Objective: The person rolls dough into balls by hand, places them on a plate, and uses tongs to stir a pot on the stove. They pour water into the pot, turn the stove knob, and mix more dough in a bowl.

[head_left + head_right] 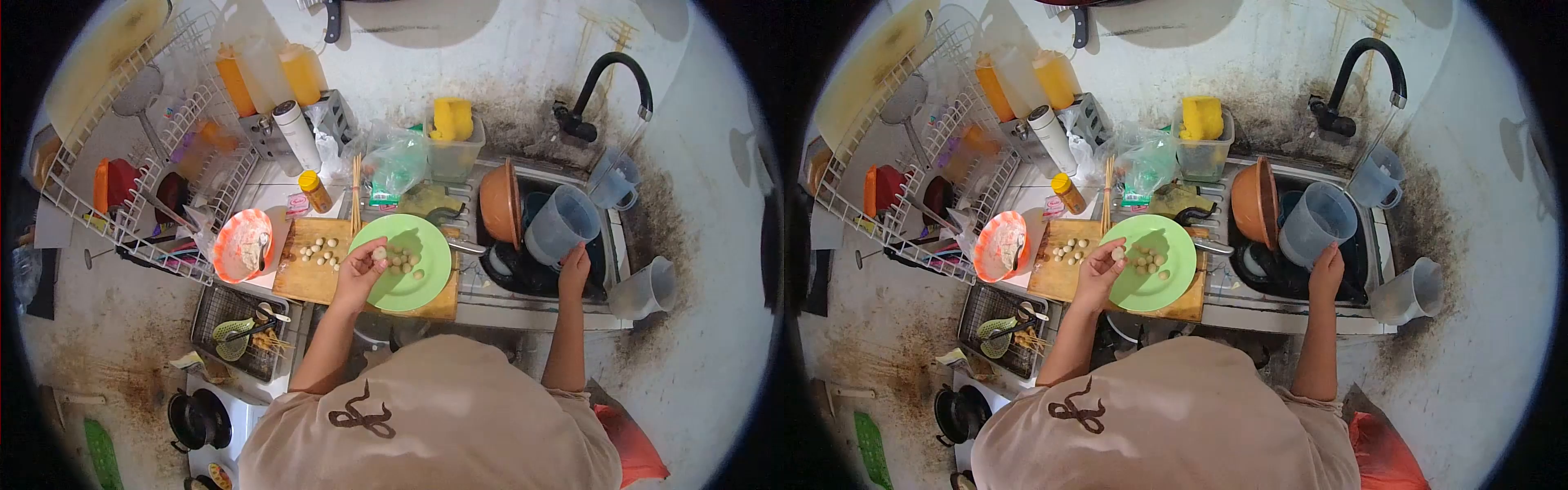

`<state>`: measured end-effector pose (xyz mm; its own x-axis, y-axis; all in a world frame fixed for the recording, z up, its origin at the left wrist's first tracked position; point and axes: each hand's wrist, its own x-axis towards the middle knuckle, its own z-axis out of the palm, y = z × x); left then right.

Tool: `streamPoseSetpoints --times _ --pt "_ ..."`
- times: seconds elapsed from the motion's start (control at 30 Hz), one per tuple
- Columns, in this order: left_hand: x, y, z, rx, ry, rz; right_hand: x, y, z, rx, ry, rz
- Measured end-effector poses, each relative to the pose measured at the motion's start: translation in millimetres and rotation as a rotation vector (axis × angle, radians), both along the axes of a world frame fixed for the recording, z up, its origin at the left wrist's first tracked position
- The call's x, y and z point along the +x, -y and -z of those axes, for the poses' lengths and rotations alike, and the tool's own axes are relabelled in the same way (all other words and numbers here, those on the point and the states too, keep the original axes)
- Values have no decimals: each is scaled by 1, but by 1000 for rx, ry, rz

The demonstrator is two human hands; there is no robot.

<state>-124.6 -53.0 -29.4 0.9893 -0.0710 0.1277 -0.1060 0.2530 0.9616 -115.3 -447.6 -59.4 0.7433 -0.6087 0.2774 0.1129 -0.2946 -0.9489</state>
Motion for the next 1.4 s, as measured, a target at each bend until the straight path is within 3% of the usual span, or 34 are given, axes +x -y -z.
streamPoseSetpoints --times 0.17,0.27,0.37,0.47,0.67,0.97,1.07,1.13,1.27,1.4 --pt "0 -5 8 63 -81 -8 2 5 6 -41 -7 26" --pt "1 -4 9 -24 -93 -2 2 6 7 -42 -1 8" --pt "3 -2 4 -437 -232 2 0 2 2 -55 -13 21" --pt "6 -7 4 -617 -371 -32 0 3 3 -51 -14 10" --pt "6 -7 8 -679 -439 -133 1 9 9 -92 -21 5" --pt "4 -14 13 -194 -247 -82 -3 1 -4 -81 -41 34" --pt "0 -11 3 130 -182 -110 0 7 3 -60 -25 12" --pt "0 -12 10 393 -1 -142 2 9 5 -4 -29 -3" --pt "-7 -8 1 756 163 -147 4 12 12 -111 -48 41" --pt "-8 -7 7 742 170 -91 4 13 12 -84 -67 43"
